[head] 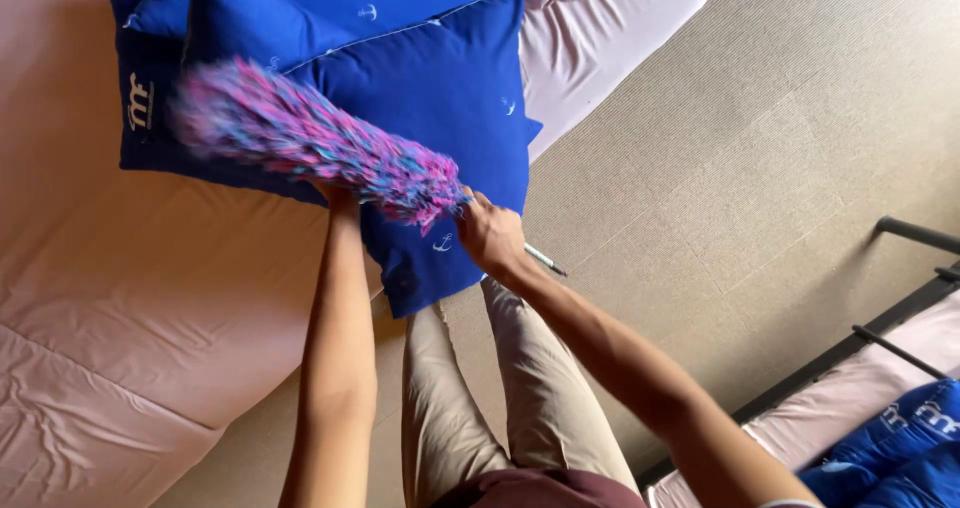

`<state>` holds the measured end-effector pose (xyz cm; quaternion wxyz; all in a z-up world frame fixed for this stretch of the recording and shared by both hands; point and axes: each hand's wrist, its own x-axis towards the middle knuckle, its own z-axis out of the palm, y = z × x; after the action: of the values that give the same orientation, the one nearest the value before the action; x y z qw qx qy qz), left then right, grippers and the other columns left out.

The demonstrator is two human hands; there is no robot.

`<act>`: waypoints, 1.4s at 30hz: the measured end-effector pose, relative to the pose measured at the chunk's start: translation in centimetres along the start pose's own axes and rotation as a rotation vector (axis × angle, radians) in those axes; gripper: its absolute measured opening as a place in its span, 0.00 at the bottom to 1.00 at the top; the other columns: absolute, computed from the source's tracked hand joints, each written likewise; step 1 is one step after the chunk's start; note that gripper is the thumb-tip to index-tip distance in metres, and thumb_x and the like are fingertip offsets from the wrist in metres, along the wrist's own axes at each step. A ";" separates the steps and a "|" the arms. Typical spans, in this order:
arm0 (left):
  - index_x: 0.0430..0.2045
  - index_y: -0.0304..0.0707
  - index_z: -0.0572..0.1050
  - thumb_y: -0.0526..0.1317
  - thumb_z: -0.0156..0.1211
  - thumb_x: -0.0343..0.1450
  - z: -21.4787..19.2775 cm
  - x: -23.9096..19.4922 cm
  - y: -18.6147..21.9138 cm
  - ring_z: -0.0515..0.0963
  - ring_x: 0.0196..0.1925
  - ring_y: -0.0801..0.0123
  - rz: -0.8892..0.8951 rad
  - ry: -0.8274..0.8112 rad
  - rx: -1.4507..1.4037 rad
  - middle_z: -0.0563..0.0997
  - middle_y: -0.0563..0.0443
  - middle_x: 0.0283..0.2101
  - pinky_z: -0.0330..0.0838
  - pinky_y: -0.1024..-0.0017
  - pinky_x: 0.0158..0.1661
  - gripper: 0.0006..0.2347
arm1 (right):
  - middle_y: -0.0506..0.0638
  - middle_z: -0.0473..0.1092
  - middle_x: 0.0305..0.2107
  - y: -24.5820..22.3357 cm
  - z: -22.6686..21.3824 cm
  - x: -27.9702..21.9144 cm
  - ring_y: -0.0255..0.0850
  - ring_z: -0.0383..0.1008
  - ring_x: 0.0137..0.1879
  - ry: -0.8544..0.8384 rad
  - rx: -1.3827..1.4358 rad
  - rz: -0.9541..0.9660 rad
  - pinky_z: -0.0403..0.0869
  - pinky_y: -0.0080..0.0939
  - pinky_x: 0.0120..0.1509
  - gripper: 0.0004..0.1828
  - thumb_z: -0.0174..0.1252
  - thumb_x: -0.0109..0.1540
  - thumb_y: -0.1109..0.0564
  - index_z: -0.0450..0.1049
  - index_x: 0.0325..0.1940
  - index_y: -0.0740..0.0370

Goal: Dusting and organizing blue pillows on various beds in a room.

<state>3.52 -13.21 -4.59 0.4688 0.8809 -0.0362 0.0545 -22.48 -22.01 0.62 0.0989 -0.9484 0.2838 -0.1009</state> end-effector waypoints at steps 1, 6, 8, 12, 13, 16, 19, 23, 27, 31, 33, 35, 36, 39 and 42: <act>0.41 0.45 0.75 0.51 0.57 0.78 0.3 0.7 -1.5 0.82 0.47 0.53 -0.025 -0.017 0.053 0.79 0.49 0.39 0.74 0.61 0.50 0.11 | 0.54 0.69 0.18 1.1 1.1 -1.2 0.51 0.74 0.17 -0.076 0.012 0.086 0.72 0.53 0.20 0.09 0.53 0.63 0.50 0.70 0.39 0.56; 0.44 0.47 0.77 0.52 0.58 0.76 1.0 2.4 2.0 0.83 0.52 0.56 -0.144 -0.100 0.027 0.83 0.46 0.44 0.76 0.62 0.53 0.12 | 0.62 0.73 0.23 7.9 3.8 0.1 0.65 0.80 0.34 -0.294 0.243 0.710 0.77 0.67 0.37 0.10 0.53 0.64 0.46 0.69 0.41 0.54; 0.39 0.47 0.78 0.52 0.59 0.74 2.0 2.1 2.2 0.86 0.45 0.54 -0.071 -0.012 0.125 0.85 0.48 0.39 0.78 0.62 0.46 0.12 | 0.61 0.77 0.33 9.3 2.5 3.2 0.60 0.81 0.42 -0.334 0.415 1.173 0.78 0.63 0.45 0.19 0.44 0.68 0.40 0.73 0.46 0.52; 0.37 0.38 0.75 0.47 0.64 0.73 0.2 1.6 0.5 0.83 0.41 0.45 0.061 0.083 0.201 0.82 0.39 0.36 0.76 0.57 0.44 0.12 | 0.51 0.56 0.06 11.1 2.6 3.9 0.43 0.56 0.08 -0.144 1.287 1.545 0.54 0.44 0.10 0.20 0.52 0.67 0.43 0.67 0.29 0.60; 0.47 0.41 0.71 0.42 0.74 0.69 -1.3 1.3 3.4 0.76 0.54 0.41 0.137 0.137 0.420 0.71 0.34 0.51 0.72 0.50 0.52 0.18 | 0.50 0.57 0.07 10.9 2.2 3.1 0.42 0.56 0.08 -0.269 1.250 1.475 0.54 0.42 0.10 0.18 0.51 0.67 0.45 0.66 0.29 0.57; 0.55 0.46 0.71 0.40 0.70 0.70 -1.7 1.3 8.8 0.70 0.64 0.41 0.451 0.265 0.564 0.65 0.35 0.63 0.65 0.46 0.61 0.20 | 0.47 0.57 0.08 10.4 2.9 0.3 0.38 0.55 0.08 -0.383 1.168 1.432 0.54 0.38 0.09 0.15 0.51 0.67 0.47 0.68 0.29 0.54; 0.56 0.43 0.74 0.48 0.71 0.72 -0.8 0.1 15.4 0.71 0.65 0.44 0.758 -0.014 0.438 0.67 0.38 0.64 0.56 0.36 0.62 0.20 | 0.43 0.55 0.11 8.1 -0.1 -0.4 0.33 0.52 0.12 -0.475 1.220 1.458 0.52 0.35 0.13 0.13 0.49 0.69 0.46 0.73 0.41 0.55; 0.74 0.35 0.36 0.77 0.73 0.64 6.2 -0.2 13.8 0.75 0.63 0.49 0.766 -0.596 0.663 0.79 0.37 0.59 0.42 0.32 0.66 0.61 | 0.40 0.55 0.14 5.7 -3.7 -0.4 0.30 0.50 0.16 -0.536 1.323 1.424 0.50 0.34 0.17 0.21 0.45 0.72 0.40 0.74 0.46 0.57; 0.41 0.35 0.79 0.72 0.59 0.70 6.9 2.2 13.4 0.81 0.42 0.43 0.562 -0.849 0.746 0.85 0.38 0.39 0.61 0.49 0.51 0.33 | 0.40 0.55 0.14 5.0 -4.5 -0.3 0.30 0.50 0.16 -0.481 1.377 1.405 0.50 0.33 0.17 0.21 0.43 0.72 0.38 0.70 0.40 0.56; 0.34 0.48 0.78 0.65 0.56 0.76 1.9 1.1 14.0 0.83 0.36 0.48 0.546 -0.822 0.595 0.85 0.47 0.33 0.73 0.52 0.38 0.21 | 0.55 0.65 0.18 2.4 -3.2 -1.8 0.47 0.64 0.24 -0.196 1.130 1.219 0.63 0.50 0.26 0.21 0.44 0.69 0.47 0.72 0.34 0.65; 0.42 0.57 0.78 0.70 0.50 0.76 -1.2 -0.4 12.6 0.85 0.45 0.55 0.457 -0.824 0.582 0.85 0.54 0.38 0.75 0.52 0.43 0.22 | 0.69 0.73 0.23 -0.3 -5.1 -2.6 0.62 0.76 0.32 -0.090 0.976 1.112 0.72 0.66 0.37 0.25 0.46 0.67 0.46 0.75 0.32 0.70; 0.46 0.45 0.80 0.64 0.54 0.77 -5.0 -2.2 11.3 0.84 0.45 0.44 0.348 -0.701 0.506 0.85 0.40 0.40 0.75 0.45 0.45 0.23 | 0.78 0.71 0.27 -5.1 -11.7 -2.5 0.76 0.74 0.39 -0.031 0.808 0.887 0.68 0.73 0.39 0.20 0.46 0.69 0.49 0.69 0.36 0.71; 0.46 0.45 0.80 0.64 0.54 0.77 -7.8 -3.1 12.2 0.84 0.45 0.44 0.372 -0.685 0.491 0.85 0.40 0.40 0.75 0.45 0.45 0.23 | 0.78 0.71 0.27 -6.4 -13.5 -3.3 0.76 0.74 0.39 -0.001 0.812 0.874 0.68 0.73 0.39 0.20 0.46 0.69 0.49 0.69 0.36 0.71; 0.38 0.35 0.78 0.47 0.56 0.77 -17.8 -5.8 14.6 0.82 0.37 0.35 0.408 -0.639 0.191 0.83 0.36 0.32 0.74 0.44 0.40 0.13 | 0.68 0.73 0.23 -9.6 -17.4 -7.1 0.68 0.77 0.34 -0.108 0.622 0.614 0.73 0.66 0.34 0.19 0.46 0.69 0.46 0.67 0.34 0.62; 0.25 0.37 0.73 0.45 0.54 0.82 -26.7 -6.4 18.5 0.75 0.28 0.67 0.410 -0.519 -0.199 0.74 0.45 0.23 0.69 0.70 0.35 0.16 | 0.67 0.73 0.27 -8.5 -15.6 -10.3 0.68 0.76 0.37 -0.046 0.502 0.456 0.73 0.69 0.39 0.12 0.52 0.65 0.48 0.69 0.38 0.60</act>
<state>-6.60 -1.35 24.61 0.5069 0.7897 -0.3357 -0.0820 -30.34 -11.35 16.28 0.3559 -0.8087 0.4524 -0.1213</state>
